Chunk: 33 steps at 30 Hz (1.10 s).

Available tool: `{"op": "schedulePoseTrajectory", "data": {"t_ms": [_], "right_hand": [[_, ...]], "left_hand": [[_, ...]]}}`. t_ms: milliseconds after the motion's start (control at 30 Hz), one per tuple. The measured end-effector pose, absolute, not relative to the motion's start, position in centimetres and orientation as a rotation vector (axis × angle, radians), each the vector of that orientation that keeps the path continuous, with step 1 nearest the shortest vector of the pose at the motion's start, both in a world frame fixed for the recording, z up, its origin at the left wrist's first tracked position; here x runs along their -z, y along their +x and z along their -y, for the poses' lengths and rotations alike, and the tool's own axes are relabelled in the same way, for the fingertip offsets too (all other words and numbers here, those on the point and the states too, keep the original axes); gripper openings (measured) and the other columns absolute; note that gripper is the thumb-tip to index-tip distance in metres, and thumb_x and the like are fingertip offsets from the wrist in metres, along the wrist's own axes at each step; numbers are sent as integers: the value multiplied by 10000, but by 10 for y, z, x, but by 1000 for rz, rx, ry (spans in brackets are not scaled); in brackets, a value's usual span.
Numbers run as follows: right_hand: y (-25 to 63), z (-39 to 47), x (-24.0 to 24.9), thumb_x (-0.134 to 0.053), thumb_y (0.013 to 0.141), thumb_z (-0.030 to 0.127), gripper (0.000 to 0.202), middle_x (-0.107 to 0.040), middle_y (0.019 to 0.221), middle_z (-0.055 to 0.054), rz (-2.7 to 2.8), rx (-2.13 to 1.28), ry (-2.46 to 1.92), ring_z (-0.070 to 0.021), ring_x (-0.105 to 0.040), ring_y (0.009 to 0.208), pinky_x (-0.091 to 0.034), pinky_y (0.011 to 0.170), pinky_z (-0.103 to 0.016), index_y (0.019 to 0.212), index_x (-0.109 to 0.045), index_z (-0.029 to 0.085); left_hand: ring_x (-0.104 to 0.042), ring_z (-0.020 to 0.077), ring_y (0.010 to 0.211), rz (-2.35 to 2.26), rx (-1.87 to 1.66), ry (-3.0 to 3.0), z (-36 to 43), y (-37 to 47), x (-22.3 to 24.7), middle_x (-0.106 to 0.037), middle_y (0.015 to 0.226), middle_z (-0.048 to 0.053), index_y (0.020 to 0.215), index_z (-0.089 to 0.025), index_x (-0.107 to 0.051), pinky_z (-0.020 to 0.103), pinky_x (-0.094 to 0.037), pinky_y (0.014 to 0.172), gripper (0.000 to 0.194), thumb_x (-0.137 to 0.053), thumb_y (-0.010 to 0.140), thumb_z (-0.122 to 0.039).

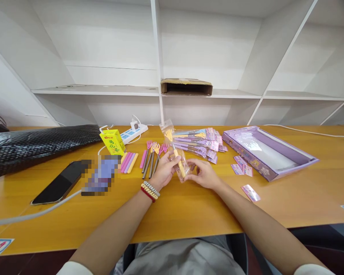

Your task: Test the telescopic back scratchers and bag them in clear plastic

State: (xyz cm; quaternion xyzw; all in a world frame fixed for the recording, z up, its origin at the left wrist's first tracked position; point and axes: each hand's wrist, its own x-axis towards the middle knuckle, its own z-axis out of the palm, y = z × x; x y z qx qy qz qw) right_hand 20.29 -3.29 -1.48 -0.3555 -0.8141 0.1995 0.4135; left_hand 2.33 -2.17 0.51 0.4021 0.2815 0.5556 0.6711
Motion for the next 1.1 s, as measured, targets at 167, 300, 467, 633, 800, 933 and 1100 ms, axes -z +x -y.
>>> {"op": "schedulePoseTrajectory", "data": {"t_ms": [167, 300, 467, 633, 800, 933, 1100], "right_hand": [[205, 33, 10, -707, 671, 436, 388, -633, 888, -62, 2065, -529, -859, -167, -571, 743, -469, 629, -289, 970, -607, 210], [205, 34, 10, -661, 731, 354, 195, -595, 981, -70, 2076, -609, -806, -166, -571, 787, -458, 572, -266, 862, -634, 213], [204, 36, 9, -629, 764, 297, 87, -536, 1096, -67, 2069, -592, -780, -156, -550, 781, -472, 617, -302, 747, -679, 228], [203, 36, 5, -674, 728, 344, 126, -501, 1167, -80, 1996, -614, -765, -174, -538, 848, -482, 640, -315, 762, -683, 223], [204, 36, 3, -654, 748, 343, 163, -530, 1143, -99, 1938, -675, -792, -173, -560, 876, -466, 618, -274, 762, -651, 181], [202, 36, 5, -617, 775, 350, 184, -606, 1041, -85, 1916, -749, -859, -140, -575, 763, -442, 586, -250, 753, -622, 168], [201, 33, 9, -592, 781, 369, 207, -631, 703, -18, 1927, -795, -1031, -97, -488, 550, -386, 525, -231, 771, -621, 164]], "left_hand": [[-614, 110, 619, -661, -1327, 878, 18, 19, -10, -622, 735, -1, 927, -170, -528, 202, -479, 528, 322, -718, 672, -219], [-605, 98, 611, -694, -1400, 812, 14, 15, -13, -613, 749, -5, 915, -171, -526, 197, -492, 525, 317, -718, 667, -216], [-619, 117, 625, -773, -1435, 793, 11, 13, -12, -601, 753, -1, 903, -181, -515, 215, -513, 516, 302, -708, 674, -220], [-635, 138, 655, -819, -1369, 854, 15, 16, -11, -612, 821, 8, 967, -204, -490, 245, -527, 523, 396, -726, 651, -244], [-640, 165, 716, -766, -1321, 1001, 22, 21, -12, -624, 877, 10, 1075, -226, -460, 276, -540, 552, 522, -737, 632, -247], [-644, 166, 708, -792, -1334, 1070, 24, 23, -13, -628, 851, 8, 1069, -217, -448, 289, -544, 588, 542, -745, 615, -216], [-647, 173, 762, -832, -1358, 1128, 24, 27, -11, -629, 863, 17, 1059, -201, -425, 297, -547, 634, 550, -744, 611, -201]]}}
